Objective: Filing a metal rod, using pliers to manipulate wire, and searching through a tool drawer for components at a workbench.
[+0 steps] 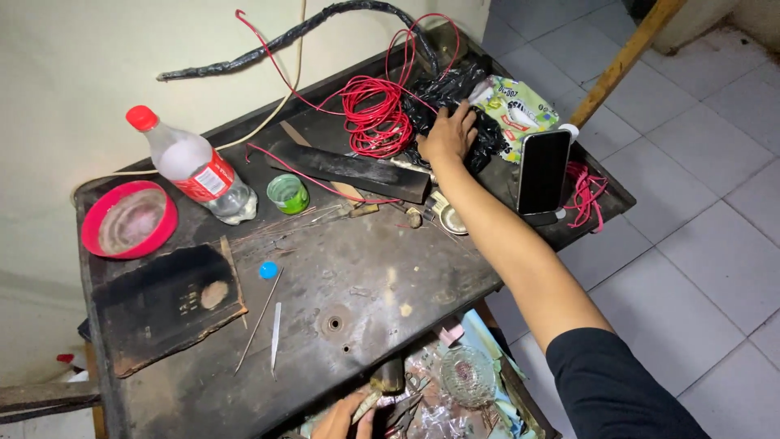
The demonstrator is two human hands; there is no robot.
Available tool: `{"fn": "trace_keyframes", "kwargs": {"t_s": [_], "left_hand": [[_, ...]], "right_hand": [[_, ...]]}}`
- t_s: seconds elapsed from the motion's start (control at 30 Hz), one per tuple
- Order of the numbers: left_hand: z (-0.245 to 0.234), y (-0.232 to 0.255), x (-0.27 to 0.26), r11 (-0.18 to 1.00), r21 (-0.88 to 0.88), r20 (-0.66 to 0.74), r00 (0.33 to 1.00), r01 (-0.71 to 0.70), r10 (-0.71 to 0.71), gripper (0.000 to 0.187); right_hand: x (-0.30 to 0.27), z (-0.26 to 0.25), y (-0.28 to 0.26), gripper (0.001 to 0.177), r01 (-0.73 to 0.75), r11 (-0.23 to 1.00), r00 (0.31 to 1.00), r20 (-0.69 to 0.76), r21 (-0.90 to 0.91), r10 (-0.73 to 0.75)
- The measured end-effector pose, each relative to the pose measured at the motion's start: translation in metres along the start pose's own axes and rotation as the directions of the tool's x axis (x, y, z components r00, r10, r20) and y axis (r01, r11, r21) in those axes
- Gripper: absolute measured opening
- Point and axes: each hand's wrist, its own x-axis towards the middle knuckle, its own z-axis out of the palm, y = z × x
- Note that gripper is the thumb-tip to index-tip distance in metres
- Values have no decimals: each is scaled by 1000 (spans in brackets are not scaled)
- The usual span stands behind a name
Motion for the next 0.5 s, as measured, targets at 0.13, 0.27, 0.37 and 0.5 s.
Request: {"fn": "trace_keyframes", "kwargs": {"t_s": [0.13,0.27,0.37,0.5], "left_hand": [[13,-19,-11,995,104,52,999,5,-11,18],[8,-13,-4,999,43,14,1000,-14,13,19],[12,-39,-17,984,136,137,981,116,-135,26],[9,-33,-14,974,145,116,975,171,-189,28]], "right_hand": [[10,-2,-5,101,-134,983,982,148,122,116],[19,1,-20,78,-130,971,986,129,202,105],[19,2,-36,33,-57,979,997,54,193,47],[14,-7,-64,36,91,962,992,-110,258,-65]]}}
